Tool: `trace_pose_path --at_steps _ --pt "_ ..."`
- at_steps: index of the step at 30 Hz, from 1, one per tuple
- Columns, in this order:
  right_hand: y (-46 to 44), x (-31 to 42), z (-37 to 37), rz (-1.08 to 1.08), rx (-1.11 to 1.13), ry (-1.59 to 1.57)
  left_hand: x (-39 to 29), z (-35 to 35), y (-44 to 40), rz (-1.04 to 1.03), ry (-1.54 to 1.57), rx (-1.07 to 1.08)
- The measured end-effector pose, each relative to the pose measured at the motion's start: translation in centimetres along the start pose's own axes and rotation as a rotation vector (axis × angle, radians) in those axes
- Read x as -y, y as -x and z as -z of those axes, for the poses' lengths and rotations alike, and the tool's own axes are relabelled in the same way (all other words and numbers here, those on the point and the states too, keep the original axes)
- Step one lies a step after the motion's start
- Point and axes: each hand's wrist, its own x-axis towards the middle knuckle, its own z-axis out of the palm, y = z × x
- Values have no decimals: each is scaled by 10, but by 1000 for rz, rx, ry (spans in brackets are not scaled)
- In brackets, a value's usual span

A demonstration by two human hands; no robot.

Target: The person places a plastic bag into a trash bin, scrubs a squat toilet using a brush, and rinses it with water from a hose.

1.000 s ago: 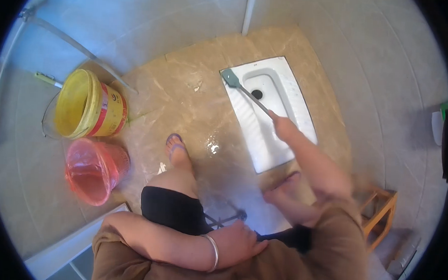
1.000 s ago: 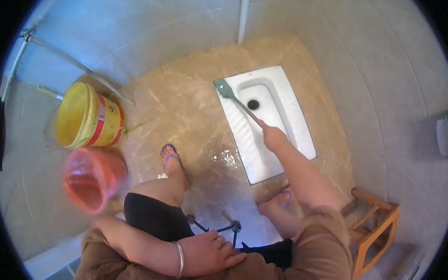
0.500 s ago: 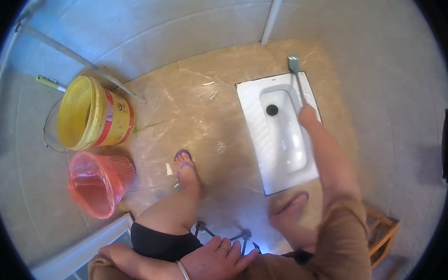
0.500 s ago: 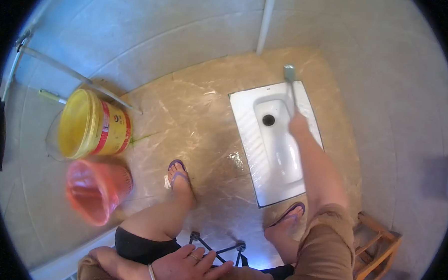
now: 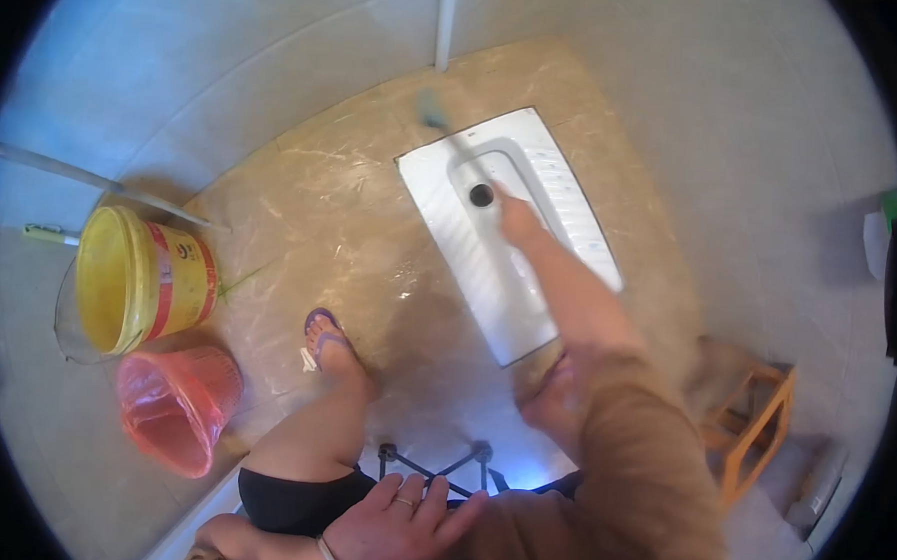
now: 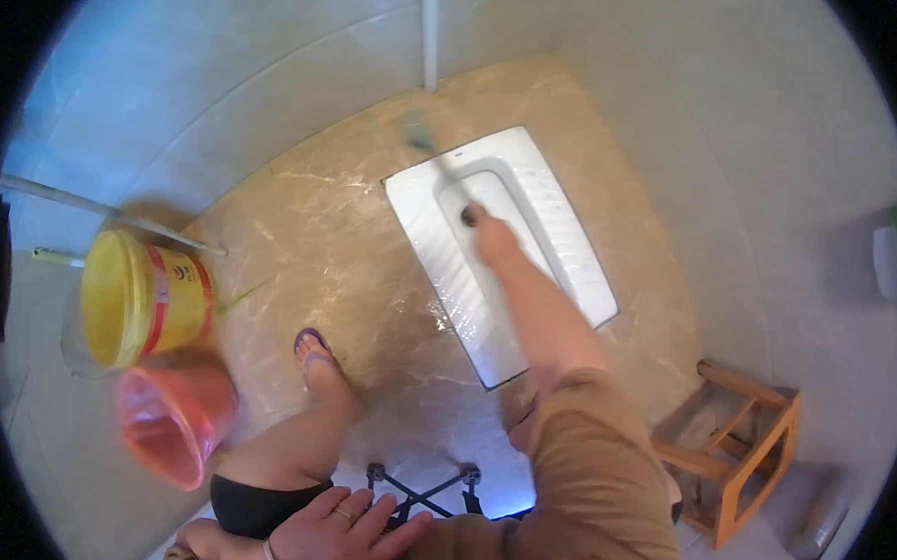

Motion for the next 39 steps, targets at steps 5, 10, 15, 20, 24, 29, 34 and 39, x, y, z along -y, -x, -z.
trace_pose_path --at_steps 5,10,15,20,24,29,34,39 --pt "145 -130 143 -314 122 306 -11 4 1 -57 68 87" --pt "317 -123 231 -342 308 432 -11 -11 -6 -144 77 -43" --pt "324 -141 224 -493 381 307 -25 -15 -20 -172 64 49" --pt "184 -140 183 -361 294 478 -29 -12 -36 -180 35 118" --pt "91 -149 147 -324 122 405 -21 -11 -44 -136 49 167" --pt "52 -95 111 -345 137 338 -16 -9 -44 -57 -35 158" --pt "29 -105 135 -339 148 393 -6 0 -44 -52 32 115" --pt "25 -93 132 -144 150 491 -2 4 -46 -62 20 70"
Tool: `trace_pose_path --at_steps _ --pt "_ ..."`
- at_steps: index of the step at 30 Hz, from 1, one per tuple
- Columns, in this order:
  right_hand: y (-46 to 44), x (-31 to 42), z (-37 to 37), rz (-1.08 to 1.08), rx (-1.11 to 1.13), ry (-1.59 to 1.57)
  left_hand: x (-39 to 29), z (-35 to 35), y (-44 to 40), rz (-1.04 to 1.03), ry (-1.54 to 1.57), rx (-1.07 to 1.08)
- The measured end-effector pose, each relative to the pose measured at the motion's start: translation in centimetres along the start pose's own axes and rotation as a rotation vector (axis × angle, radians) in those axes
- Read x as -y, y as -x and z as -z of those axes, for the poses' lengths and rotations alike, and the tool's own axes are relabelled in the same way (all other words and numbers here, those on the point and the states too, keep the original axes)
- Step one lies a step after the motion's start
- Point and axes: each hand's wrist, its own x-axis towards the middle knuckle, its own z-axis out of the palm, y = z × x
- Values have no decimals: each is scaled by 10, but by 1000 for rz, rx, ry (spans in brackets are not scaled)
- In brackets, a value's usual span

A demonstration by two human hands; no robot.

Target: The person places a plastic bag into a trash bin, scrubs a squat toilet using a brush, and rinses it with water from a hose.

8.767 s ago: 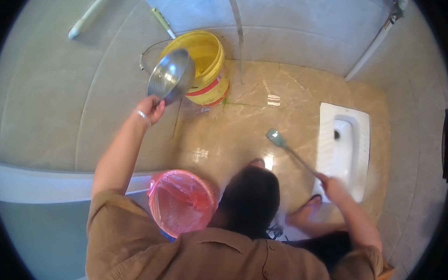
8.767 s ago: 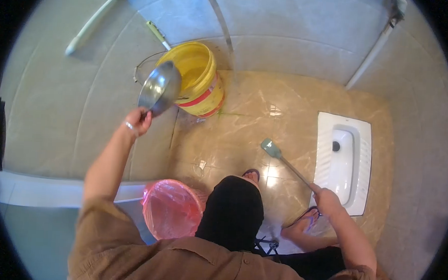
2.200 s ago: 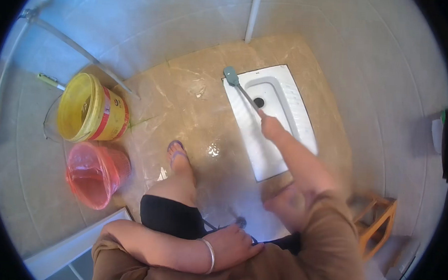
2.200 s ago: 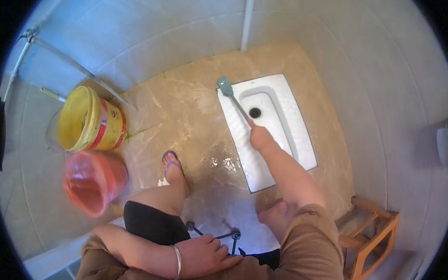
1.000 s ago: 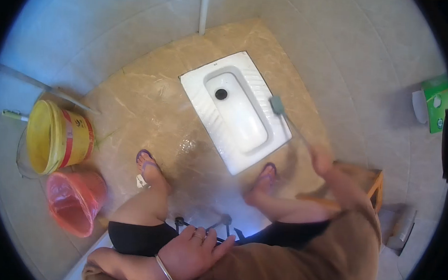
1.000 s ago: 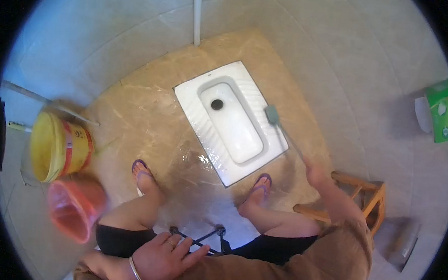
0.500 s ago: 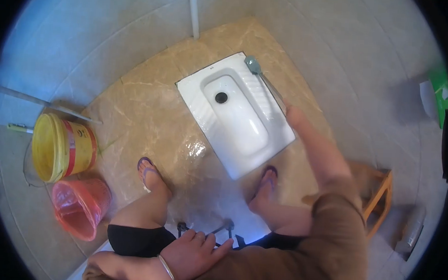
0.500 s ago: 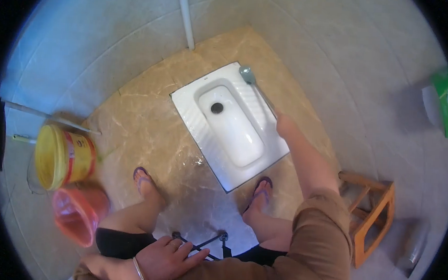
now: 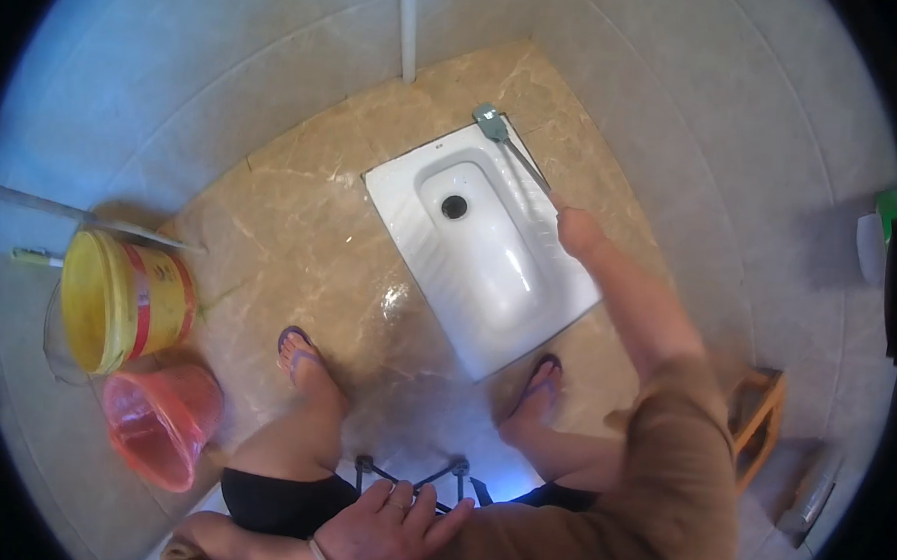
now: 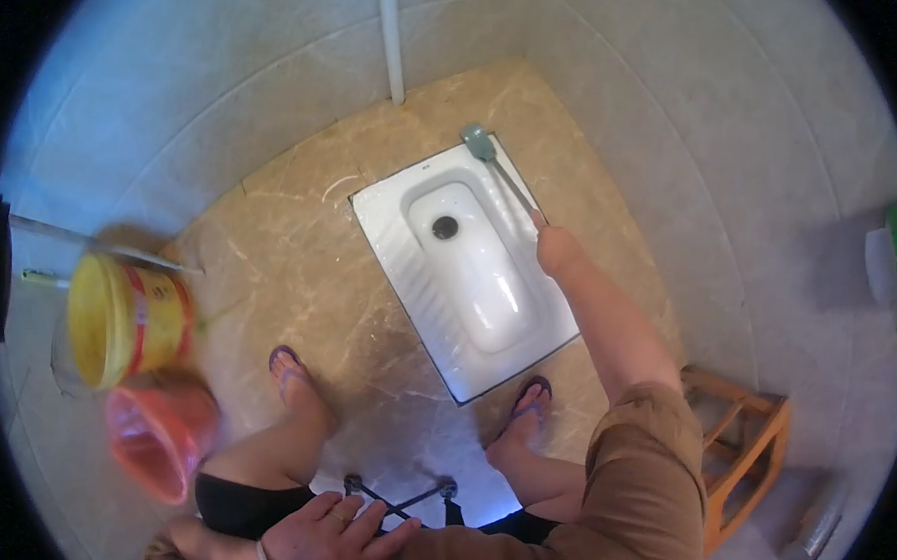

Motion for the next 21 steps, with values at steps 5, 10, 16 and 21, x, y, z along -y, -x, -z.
trace_pose_path --at_steps 5,10,16,21 --pt "-2 23 -16 -112 65 -136 -7 -4 3 -37 -19 -62" --pt "36 69 -16 93 164 -138 -12 -7 6 -76 -54 -104" --pt "28 61 -20 -1 44 -161 -19 -13 12 -108 -13 -152" --pt "139 99 -1 282 363 -107 -6 -16 21 -147 -21 -164"
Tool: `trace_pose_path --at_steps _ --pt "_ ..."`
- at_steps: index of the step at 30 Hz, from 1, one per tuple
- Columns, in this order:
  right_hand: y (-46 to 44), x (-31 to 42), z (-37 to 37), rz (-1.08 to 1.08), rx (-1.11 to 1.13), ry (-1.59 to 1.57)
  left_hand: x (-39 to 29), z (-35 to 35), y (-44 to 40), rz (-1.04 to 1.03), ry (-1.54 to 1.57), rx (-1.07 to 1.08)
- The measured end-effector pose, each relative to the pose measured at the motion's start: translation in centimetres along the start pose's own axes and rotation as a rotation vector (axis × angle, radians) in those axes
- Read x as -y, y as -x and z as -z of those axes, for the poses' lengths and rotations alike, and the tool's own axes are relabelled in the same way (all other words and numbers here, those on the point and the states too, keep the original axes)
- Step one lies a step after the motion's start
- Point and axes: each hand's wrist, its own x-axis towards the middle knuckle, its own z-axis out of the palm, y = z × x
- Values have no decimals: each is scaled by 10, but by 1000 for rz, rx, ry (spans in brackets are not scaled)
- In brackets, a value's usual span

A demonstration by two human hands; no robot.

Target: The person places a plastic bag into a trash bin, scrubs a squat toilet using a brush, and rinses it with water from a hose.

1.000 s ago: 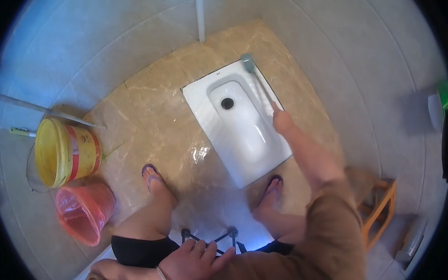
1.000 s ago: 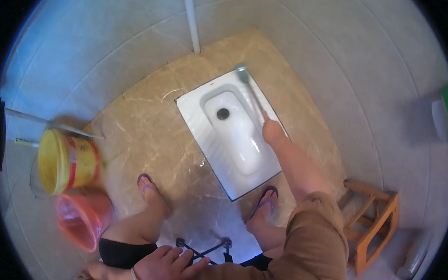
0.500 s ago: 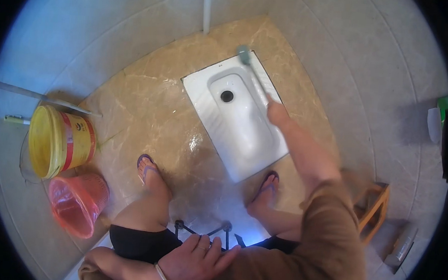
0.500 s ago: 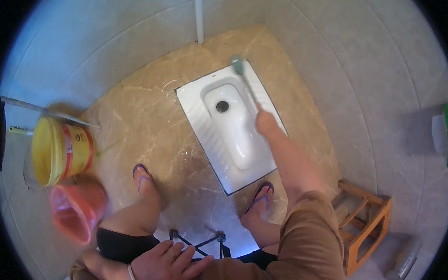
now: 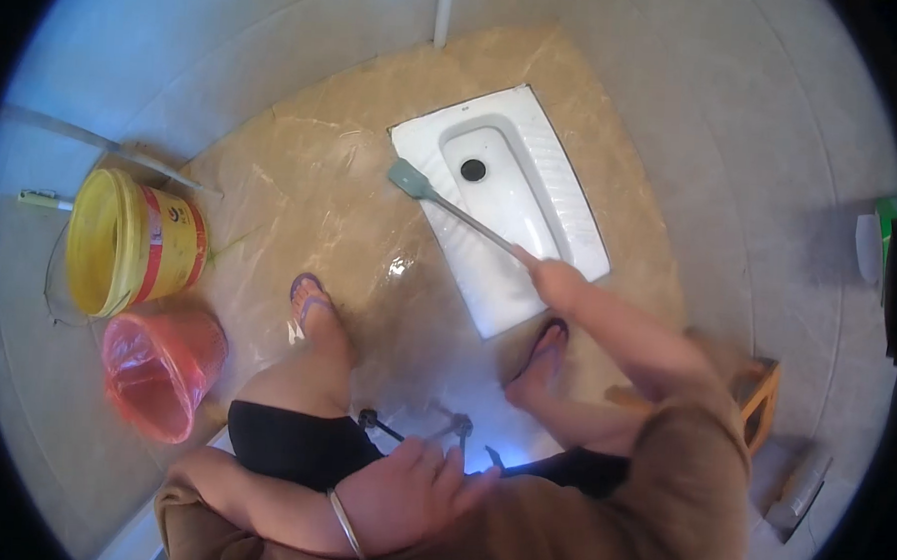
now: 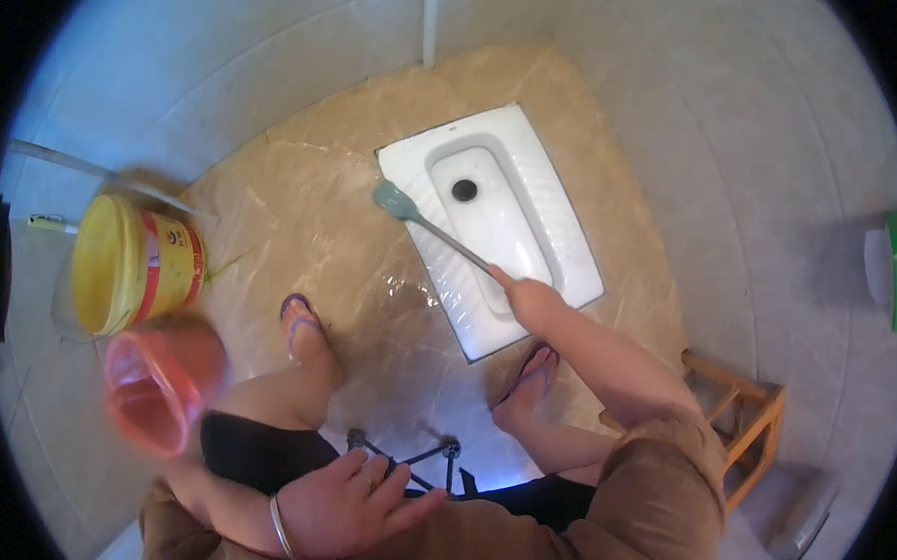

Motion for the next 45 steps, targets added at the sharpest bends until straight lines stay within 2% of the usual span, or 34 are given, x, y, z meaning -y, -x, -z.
trace_pose_path --at_steps 2,4,5,7,10,11,14,17,19,20,22,23,25,26,28,30,33,34,35,38,41,44,45 --pt "47 5 11 -167 200 -49 2 0 7 14 -8 56" --pt "103 -6 9 -20 136 -341 0 -2 13 20 -18 103" --pt "120 -20 3 -48 157 -212 -2 -5 16 6 -22 90" --pt "154 -38 -17 -110 214 37 -7 -7 16 -44 26 206" --pt "180 46 19 -546 327 -254 -17 -22 16 -81 67 425" --pt "192 32 -14 -405 303 -170 -19 -29 17 -65 51 519" --pt "242 13 -55 -249 321 -98 -19 -51 27 8 6 726" --pt "266 22 -22 -424 189 -124 -19 -61 37 72 -92 834" --pt "273 20 -19 -439 201 -87 -32 -64 38 116 -261 899" --pt "276 21 -16 -445 213 -63 -43 -66 34 69 -226 885" --pt "278 35 -8 -342 377 137 -68 -74 27 -14 -128 852" --pt "277 40 -4 -289 457 238 -79 -79 24 -150 -111 797" --pt "273 38 -13 -368 260 79 -87 -92 19 -430 -94 687" --pt "269 34 -20 -404 165 3 -85 -99 17 -350 -33 691" --pt "254 26 -38 -359 271 113 -79 -107 10 -194 94 697" --pt "252 19 -42 -342 310 121 -81 -103 12 -126 -47 703" --pt "260 42 -14 -376 275 42 -83 -109 17 -87 -49 706" --pt "255 36 -26 -405 258 49 -79 -113 14 -87 -27 701" --pt "253 28 -43 -439 248 57 -77 -119 9 -74 -11 811" --pt "240 -18 -142 -479 77 -354 -76 -123 12 -147 -217 696" --pt "250 31 -92 -291 248 -29 -76 -119 17 -222 -249 734" --pt "223 73 -50 -416 475 103 -76 -108 20 -243 -316 642" --pt "223 72 -75 -411 162 -134 -74 -108 17 -233 -268 648"
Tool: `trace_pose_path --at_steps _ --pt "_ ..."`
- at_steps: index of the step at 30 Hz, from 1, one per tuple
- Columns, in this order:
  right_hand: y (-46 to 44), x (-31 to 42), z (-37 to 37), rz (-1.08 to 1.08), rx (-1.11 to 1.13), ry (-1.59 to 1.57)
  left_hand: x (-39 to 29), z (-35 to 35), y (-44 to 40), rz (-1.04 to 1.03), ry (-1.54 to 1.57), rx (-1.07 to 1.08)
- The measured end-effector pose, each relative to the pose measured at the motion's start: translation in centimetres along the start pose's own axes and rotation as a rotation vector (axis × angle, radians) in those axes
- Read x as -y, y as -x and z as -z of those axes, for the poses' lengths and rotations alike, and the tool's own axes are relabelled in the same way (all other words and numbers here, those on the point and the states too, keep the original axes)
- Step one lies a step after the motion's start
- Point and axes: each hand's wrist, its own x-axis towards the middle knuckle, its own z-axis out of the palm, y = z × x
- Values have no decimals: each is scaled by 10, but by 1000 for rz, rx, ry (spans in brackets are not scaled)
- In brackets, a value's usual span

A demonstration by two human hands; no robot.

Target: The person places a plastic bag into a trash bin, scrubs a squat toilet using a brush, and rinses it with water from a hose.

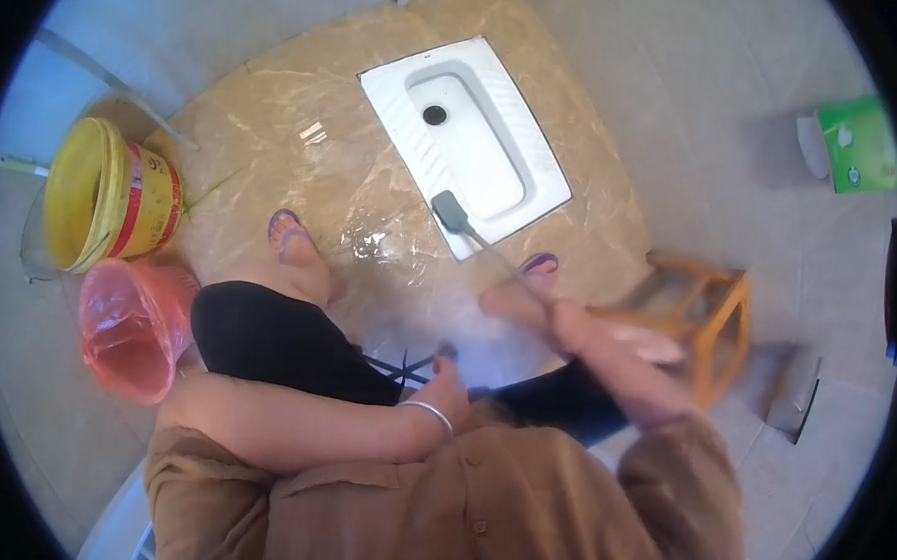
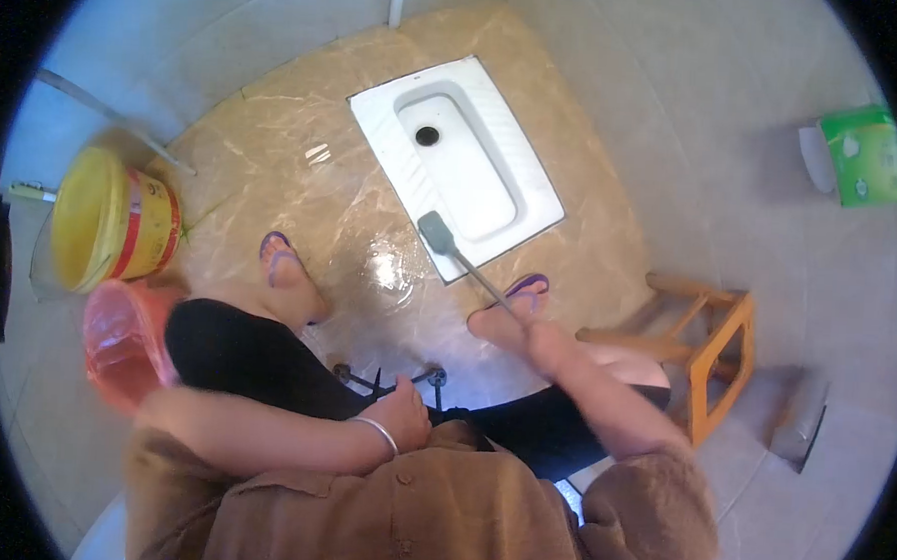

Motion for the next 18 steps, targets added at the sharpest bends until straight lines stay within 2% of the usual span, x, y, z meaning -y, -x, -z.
trace_pose_path --at_steps 2,4,5,6,9,12,14,16,18 --pt "7 22 -22 234 -165 -490 3 4 -3 -17 109 11" --pt "13 25 -39 281 -268 -546 7 20 6 -84 199 123" --pt "21 18 -40 209 -283 -348 7 25 11 -122 245 180" --pt "26 14 -43 135 -298 -151 4 19 13 -111 225 101" --pt "-17 13 -13 -97 78 -130 -8 -7 7 -90 144 -109" --pt "-44 32 -24 -89 10 -581 -13 -22 -5 -80 60 -216" --pt "-31 10 -62 149 -122 -830 -15 -29 -9 -64 3 -228" --pt "-19 10 -60 179 -139 -957 -15 -29 -6 21 20 -318" --pt "3 43 -29 -15 -47 -989 -21 -34 -7 42 -26 -369"
